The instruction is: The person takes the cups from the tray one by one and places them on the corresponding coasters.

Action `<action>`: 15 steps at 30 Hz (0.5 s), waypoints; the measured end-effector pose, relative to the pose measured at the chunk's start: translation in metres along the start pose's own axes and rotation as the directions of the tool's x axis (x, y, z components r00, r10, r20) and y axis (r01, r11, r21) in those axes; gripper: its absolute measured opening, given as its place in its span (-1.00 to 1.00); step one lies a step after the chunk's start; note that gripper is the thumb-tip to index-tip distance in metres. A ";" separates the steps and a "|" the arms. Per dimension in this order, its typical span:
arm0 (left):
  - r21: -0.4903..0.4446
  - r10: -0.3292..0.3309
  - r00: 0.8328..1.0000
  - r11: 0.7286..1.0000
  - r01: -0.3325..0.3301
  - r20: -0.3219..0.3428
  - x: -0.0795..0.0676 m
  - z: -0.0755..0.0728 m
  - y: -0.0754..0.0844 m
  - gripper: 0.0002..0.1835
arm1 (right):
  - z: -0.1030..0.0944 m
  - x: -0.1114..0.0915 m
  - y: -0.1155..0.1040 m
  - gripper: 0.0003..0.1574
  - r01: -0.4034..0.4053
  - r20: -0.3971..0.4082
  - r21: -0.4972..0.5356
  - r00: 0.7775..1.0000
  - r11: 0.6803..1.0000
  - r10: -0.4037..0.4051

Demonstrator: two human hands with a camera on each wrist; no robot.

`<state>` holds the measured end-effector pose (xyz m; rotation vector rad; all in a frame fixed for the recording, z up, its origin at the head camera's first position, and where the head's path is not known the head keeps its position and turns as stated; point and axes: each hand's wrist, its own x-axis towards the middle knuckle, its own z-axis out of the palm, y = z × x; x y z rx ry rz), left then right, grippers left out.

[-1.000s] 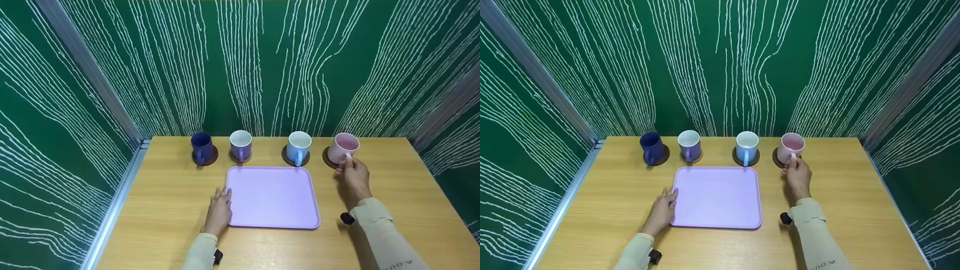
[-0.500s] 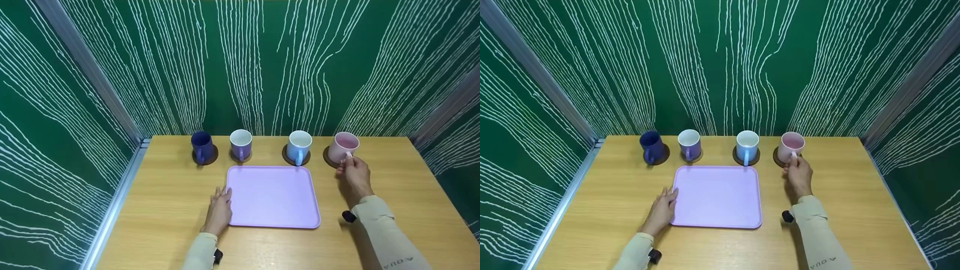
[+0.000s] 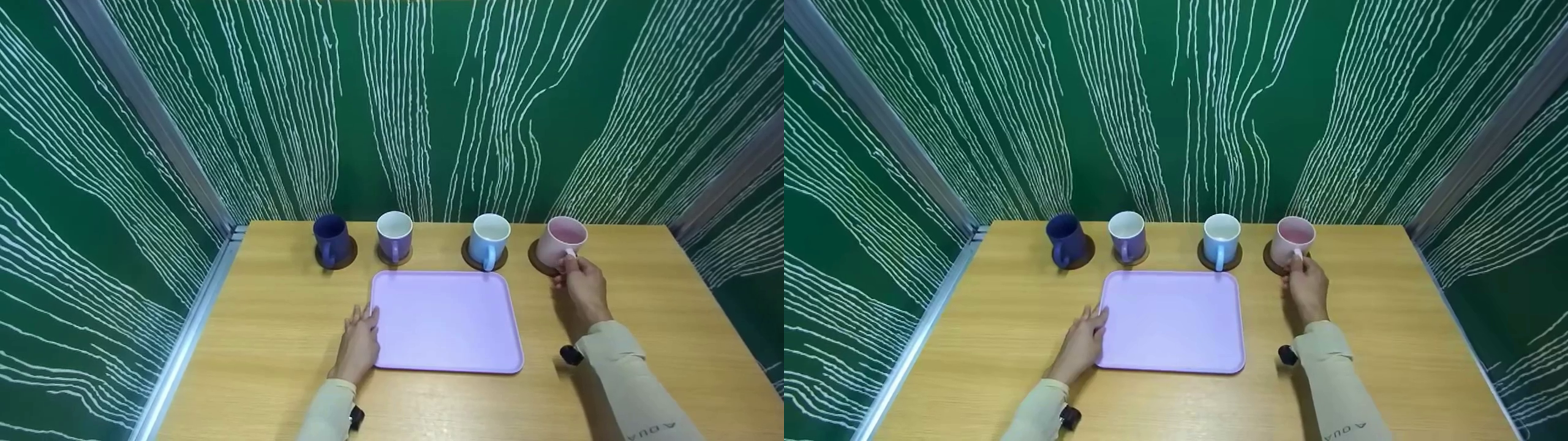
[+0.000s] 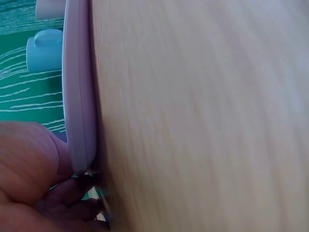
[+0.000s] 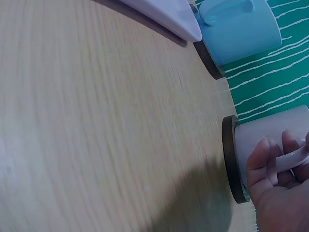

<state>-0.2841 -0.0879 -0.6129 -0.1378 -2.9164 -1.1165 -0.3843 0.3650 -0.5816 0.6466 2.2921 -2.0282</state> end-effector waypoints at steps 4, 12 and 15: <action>-0.006 0.004 1.000 1.000 -0.004 0.000 0.002 0.002 -0.001 -0.53 | -0.001 -0.002 -0.001 -0.38 -0.008 -0.014 -0.041 1.000 0.999 0.007; 0.019 0.004 1.000 1.000 -0.004 -0.020 0.004 0.006 -0.002 -0.53 | -0.003 -0.010 0.003 -0.31 0.095 -0.159 -0.195 0.979 0.976 -0.127; 0.014 0.003 1.000 1.000 -0.002 -0.017 0.005 0.007 -0.003 -0.53 | -0.006 -0.017 0.004 -0.32 0.118 -0.198 -0.247 0.965 0.962 -0.170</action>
